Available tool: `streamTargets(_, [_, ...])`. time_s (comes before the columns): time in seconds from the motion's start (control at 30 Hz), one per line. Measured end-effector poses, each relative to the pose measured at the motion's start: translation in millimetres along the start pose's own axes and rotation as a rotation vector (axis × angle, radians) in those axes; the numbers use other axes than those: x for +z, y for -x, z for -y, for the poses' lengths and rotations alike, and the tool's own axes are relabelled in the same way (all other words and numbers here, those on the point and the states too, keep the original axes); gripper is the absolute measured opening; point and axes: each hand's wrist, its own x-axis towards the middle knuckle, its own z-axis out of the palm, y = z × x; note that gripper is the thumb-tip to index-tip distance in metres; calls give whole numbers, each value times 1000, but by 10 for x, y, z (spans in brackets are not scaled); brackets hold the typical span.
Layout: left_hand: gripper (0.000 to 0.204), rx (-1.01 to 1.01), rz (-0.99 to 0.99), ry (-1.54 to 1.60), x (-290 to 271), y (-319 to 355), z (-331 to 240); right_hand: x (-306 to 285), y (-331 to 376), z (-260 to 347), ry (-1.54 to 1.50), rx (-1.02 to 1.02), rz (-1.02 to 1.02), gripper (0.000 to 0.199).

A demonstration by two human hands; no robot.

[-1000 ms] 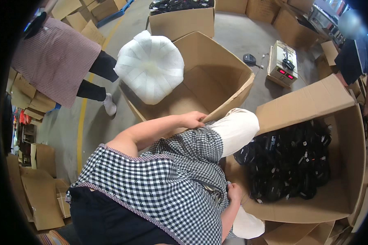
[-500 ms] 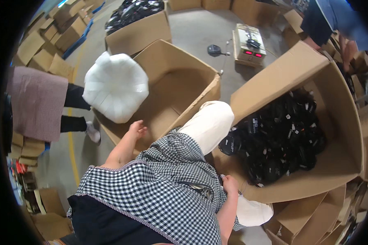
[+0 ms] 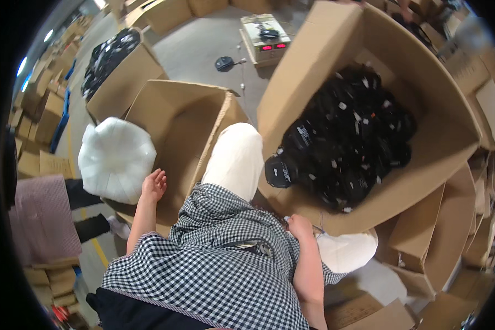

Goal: Inspecting and sorting electronic components (possibly digital meters or displays) into boxes.

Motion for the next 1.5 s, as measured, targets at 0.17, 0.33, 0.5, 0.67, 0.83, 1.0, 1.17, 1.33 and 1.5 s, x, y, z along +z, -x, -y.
streamTargets(0.17, [28, 618, 434, -452, 1220, 786, -337, -4, 79, 120, 130, -187, -15, 30])
streamTargets(0.33, [67, 761, 765, -595, 2645, 1357, -696, 7, 180, 187, 107, -146, -89, 32])
streamTargets(0.5, [85, 742, 496, -1013, 3397, 737, -865, -29, 236, 246, 169, -134, -11, 31])
streamTargets(0.67, [88, 715, 412, -1126, 3488, 686, -882, -95, 201, 321, 164, -25, -9, 30])
streamTargets(0.83, [89, 669, 364, -1168, 3430, 613, -940, -191, 143, 411, 179, -37, 25, 30])
streamTargets(1.0, [91, 631, 385, -1116, 3323, 455, -950, -180, 74, 370, 233, -60, 56, 31])
streamTargets(1.17, [88, 616, 416, -1133, 3475, 482, -829, -210, 195, 432, 241, 20, -12, 29])
streamTargets(1.33, [74, 933, 402, -1088, 3550, 413, -778, -417, 322, 412, 581, -140, -618, 19])
streamTargets(1.5, [42, 1748, 755, -1082, 3990, 1816, -393, -941, 631, 258, 496, 31, -677, 11])
